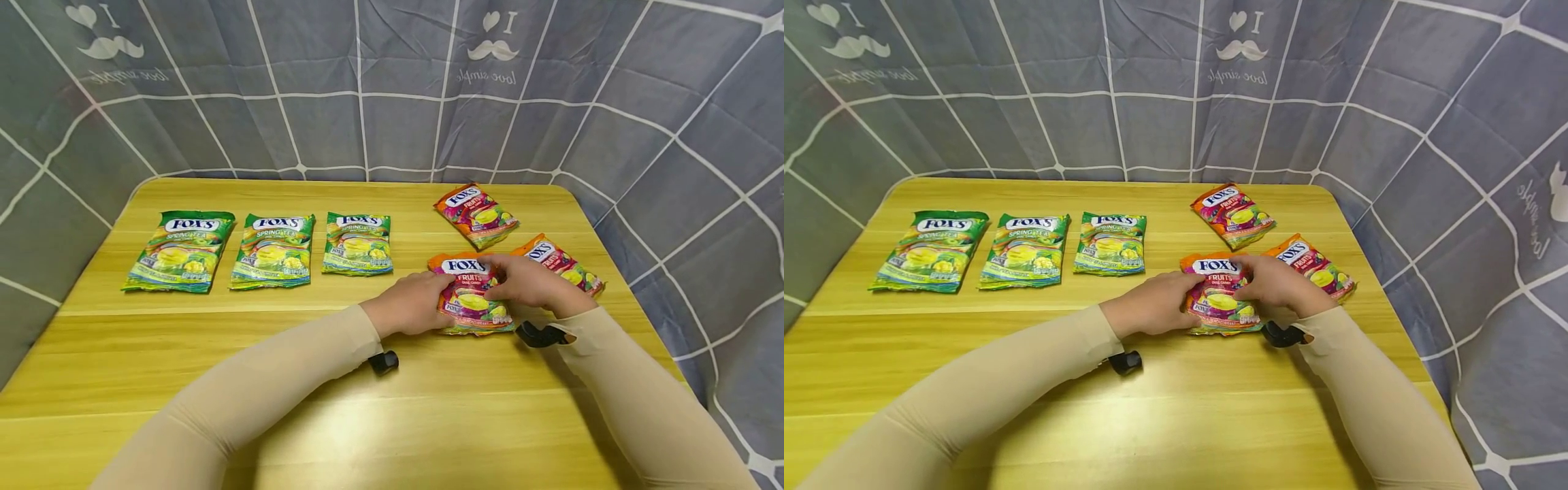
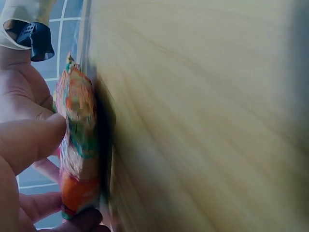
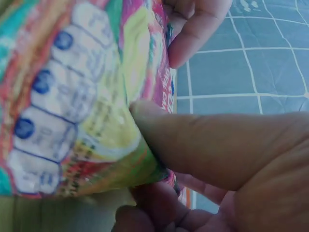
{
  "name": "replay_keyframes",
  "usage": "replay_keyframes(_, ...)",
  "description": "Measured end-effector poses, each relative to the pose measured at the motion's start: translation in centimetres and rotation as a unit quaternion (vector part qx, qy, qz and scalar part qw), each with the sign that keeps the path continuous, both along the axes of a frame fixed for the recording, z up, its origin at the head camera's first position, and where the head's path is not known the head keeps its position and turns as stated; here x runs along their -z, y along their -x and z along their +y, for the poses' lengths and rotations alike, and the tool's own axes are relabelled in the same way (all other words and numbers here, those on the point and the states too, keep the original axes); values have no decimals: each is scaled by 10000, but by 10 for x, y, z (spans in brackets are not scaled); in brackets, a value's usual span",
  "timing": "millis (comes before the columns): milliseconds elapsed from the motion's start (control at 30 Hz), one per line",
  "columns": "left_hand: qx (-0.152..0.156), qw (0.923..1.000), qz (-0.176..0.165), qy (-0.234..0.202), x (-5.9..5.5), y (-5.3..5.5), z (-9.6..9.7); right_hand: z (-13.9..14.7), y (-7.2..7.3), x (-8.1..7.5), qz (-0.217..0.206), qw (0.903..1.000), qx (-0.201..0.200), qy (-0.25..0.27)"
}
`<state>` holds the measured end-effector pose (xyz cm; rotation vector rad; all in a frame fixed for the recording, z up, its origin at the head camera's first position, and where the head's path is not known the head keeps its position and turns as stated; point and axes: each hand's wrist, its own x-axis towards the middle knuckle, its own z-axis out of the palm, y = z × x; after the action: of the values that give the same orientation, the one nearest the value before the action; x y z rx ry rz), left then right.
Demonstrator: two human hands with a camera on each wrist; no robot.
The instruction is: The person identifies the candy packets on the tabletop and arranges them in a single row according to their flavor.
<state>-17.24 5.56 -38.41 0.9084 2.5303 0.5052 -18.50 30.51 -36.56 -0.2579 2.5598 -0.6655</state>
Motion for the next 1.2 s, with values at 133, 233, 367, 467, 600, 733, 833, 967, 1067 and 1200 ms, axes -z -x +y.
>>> replay_keyframes(133,-132,9998,10,-170,-1,2,-3,-2,1,1,313,9995,59,34)
replay_keyframes(233,-266,9991,43,-322,-2,4,-5,-4,1,2,418,9989,137,186)
replay_keyframes(367,-417,9975,112,-561,-3,9,-8,-6,3,2,490,9980,225,334)
replay_keyframes(467,-505,9961,158,-712,-5,12,-11,-8,6,-1,613,9974,235,308)
replay_keyframes(600,-614,9945,224,-815,-6,17,-13,-12,10,-3,731,9964,270,321)
replay_keyframes(733,-673,9938,275,-845,-6,22,-17,-17,15,-4,830,9954,323,348)
replay_keyframes(833,-734,9928,308,-895,-7,26,-19,-21,20,-4,947,9944,319,341)
replay_keyframes(967,-900,9908,337,-953,-9,34,-23,-28,29,-5,1044,9934,322,344)
replay_keyframes(1067,-1020,9897,340,-945,-11,41,-25,-33,37,-6,1046,9932,336,373)
replay_keyframes(1200,-1117,9893,330,-883,-14,50,-27,-38,47,-6,1018,9932,356,431)
